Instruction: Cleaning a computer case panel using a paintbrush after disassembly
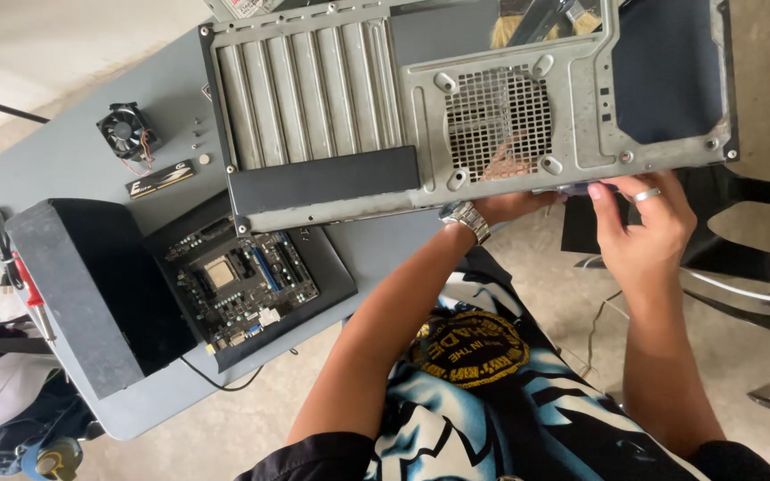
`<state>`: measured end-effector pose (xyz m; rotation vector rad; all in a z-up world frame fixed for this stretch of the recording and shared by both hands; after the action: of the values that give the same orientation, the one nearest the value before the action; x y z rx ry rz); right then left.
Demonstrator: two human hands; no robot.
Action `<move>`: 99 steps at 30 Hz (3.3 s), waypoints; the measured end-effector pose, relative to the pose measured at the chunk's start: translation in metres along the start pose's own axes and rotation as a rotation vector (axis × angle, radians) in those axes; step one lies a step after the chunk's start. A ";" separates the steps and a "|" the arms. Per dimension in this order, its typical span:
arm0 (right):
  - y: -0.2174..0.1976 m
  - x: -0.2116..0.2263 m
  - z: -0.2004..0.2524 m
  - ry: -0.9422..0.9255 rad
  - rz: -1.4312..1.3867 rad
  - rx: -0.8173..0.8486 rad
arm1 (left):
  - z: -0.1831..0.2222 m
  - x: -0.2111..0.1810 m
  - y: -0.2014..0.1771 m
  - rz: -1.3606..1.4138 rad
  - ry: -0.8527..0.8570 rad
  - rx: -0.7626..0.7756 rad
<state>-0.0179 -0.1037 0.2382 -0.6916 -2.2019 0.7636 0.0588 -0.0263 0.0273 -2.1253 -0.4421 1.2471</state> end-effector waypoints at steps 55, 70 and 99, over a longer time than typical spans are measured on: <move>0.013 -0.023 0.025 0.187 -0.128 -0.043 | 0.006 0.011 0.021 -0.067 0.070 -0.119; 0.019 -0.046 0.043 0.161 0.057 -0.018 | 0.002 0.011 0.020 -0.049 0.012 0.049; 0.009 -0.050 0.040 0.196 0.050 -0.035 | 0.001 0.020 0.036 -0.183 0.091 -0.069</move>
<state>-0.0152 -0.1432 0.1872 -0.8070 -2.0312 0.6539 0.0665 -0.0417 -0.0103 -2.1349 -0.6327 1.0414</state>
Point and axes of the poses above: each hand's wrist, its own z-axis away from the middle knuckle, its own y-axis out of the palm, x = y × z, the point moved 7 cm from there along -z, towards the middle knuckle, and after that the axes turned 3 degrees about -y, right-handed, at the moved point
